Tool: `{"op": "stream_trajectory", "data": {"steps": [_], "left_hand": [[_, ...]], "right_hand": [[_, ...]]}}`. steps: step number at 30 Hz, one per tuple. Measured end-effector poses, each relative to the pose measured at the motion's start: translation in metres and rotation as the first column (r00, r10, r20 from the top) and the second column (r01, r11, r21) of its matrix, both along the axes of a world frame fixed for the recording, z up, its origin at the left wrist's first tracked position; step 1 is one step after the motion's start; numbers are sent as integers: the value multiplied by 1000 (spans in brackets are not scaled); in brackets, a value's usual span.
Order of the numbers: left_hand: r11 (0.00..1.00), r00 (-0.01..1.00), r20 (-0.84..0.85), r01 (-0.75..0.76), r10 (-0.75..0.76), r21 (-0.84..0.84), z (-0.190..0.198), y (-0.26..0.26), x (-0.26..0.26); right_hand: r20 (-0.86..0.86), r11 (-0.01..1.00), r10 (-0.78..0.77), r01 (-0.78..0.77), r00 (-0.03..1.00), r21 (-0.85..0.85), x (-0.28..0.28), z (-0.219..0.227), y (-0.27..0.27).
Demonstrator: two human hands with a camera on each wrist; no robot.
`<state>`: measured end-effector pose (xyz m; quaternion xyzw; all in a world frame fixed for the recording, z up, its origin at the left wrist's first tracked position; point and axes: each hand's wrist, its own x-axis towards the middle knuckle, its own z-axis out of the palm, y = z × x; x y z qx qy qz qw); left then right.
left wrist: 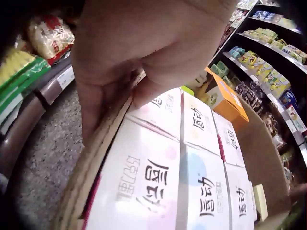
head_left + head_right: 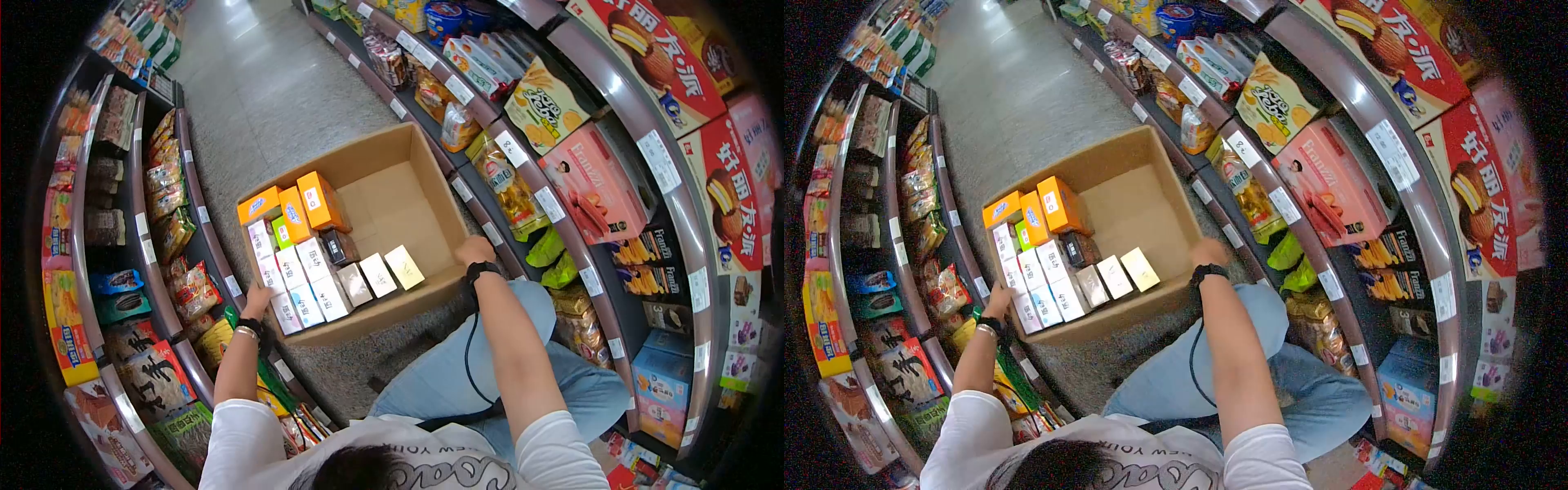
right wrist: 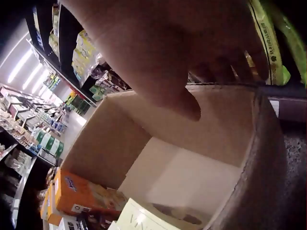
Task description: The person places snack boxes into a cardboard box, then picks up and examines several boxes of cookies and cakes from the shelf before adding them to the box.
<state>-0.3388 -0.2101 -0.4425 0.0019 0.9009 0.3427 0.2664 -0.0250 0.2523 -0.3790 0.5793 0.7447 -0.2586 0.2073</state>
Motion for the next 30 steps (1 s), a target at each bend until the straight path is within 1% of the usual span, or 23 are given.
{"op": "stream_trajectory", "data": {"steps": [1, 3, 4, 7, 8, 9, 10, 11, 12, 13, 14, 15, 16, 17, 19, 20, 21, 22, 24, 25, 26, 29, 30], "left_hand": [[995, 1000, 1, -25, 25, 93, 5, 11, -7], [957, 996, 15, -89, 88, 276, 15, 29, -11], [916, 978, 66, -208, 197, 343, 20, 37, -11], [996, 958, -272, -74, 85, 49, 37, 46, 6], [993, 955, -276, -117, 107, -20, 30, 41, 13], [983, 951, -280, -159, 128, -88, 23, 35, 21], [926, 926, -315, -289, 207, -241, 36, 45, 44], [829, 891, -361, -411, 276, -380, 52, 59, 69], [771, 889, -361, -434, 281, -466, 38, 52, 81], [704, 887, -362, -452, 288, -547, 13, 41, 94], [723, 874, -361, -476, 326, -501, -13, 27, 109], [737, 860, -358, -501, 364, -454, -29, 18, 121], [726, 851, -169, -515, 498, -455, 22, 47, 149], [742, 825, -103, -549, 556, -385, 32, 54, 163], [741, 786, -179, -618, 592, -262, -28, 33, 175], [811, 813, -16, -581, 582, -69, -46, 24, 184], [827, 837, 138, -545, 529, 138, -60, 16, 192], [788, 858, 270, -510, 438, 345, -64, 14, 195], [721, 768, 334, -634, 546, 279, -70, 19, 200], [684, 719, 364, -687, 593, 243, -70, 29, 205], [603, 647, 397, -759, 651, 246, 9, 72, 209], [726, 764, 368, -634, 531, 268, -11, 52, 197], [739, 802, 298, -595, 519, 315, -36, 33, 190]], "right_hand": [[14, 1000, -1, 1, 1000, -11, 3, -11, -1], [52, 995, 73, -70, 996, -66, 16, -31, -2], [66, 990, 113, -107, 991, -94, 19, -32, -3], [109, 967, 205, -184, 973, -176, 23, -28, -11], [105, 928, 267, -227, 958, -296, 23, -25, -13], [150, 893, 353, -285, 924, -347, 25, -40, -15], [189, 852, 436, -336, 880, -401, 29, -72, -16], [222, 805, 517, -380, 827, -456, 32, -90, -18], [189, 818, 481, -361, 856, -447, 33, -74, -26], [176, 782, 508, -366, 843, -504, 27, -40, -32], [161, 743, 536, -372, 829, -557, 16, 3, -34], [152, 738, 521, -354, 840, -575, 13, 5, -34], [143, 732, 506, -336, 851, -593, 10, 4, -33], [140, 763, 447, -294, 884, -575, 14, -28, -24], [75, 884, 278, -224, 958, -409, 11, -44, -20], [-7, 952, 175, -171, 985, -253, 9, -40, -18], [-106, 991, 84, -94, 991, -98, 6, -34, -18], [-116, 993, 86, -95, 990, -75, 3, -25, -19], [-137, 995, 89, -94, 987, -30, -3, -10, -23], [-131, 994, 89, -95, 987, -44, -3, -13, -23], [-122, 994, 89, -96, 989, -58, -2, -25, -23], [-68, 982, 144, -151, 987, -117, 5, -44, -29], [-47, 974, 172, -177, 984, -142, 8, -50, -32]]}}
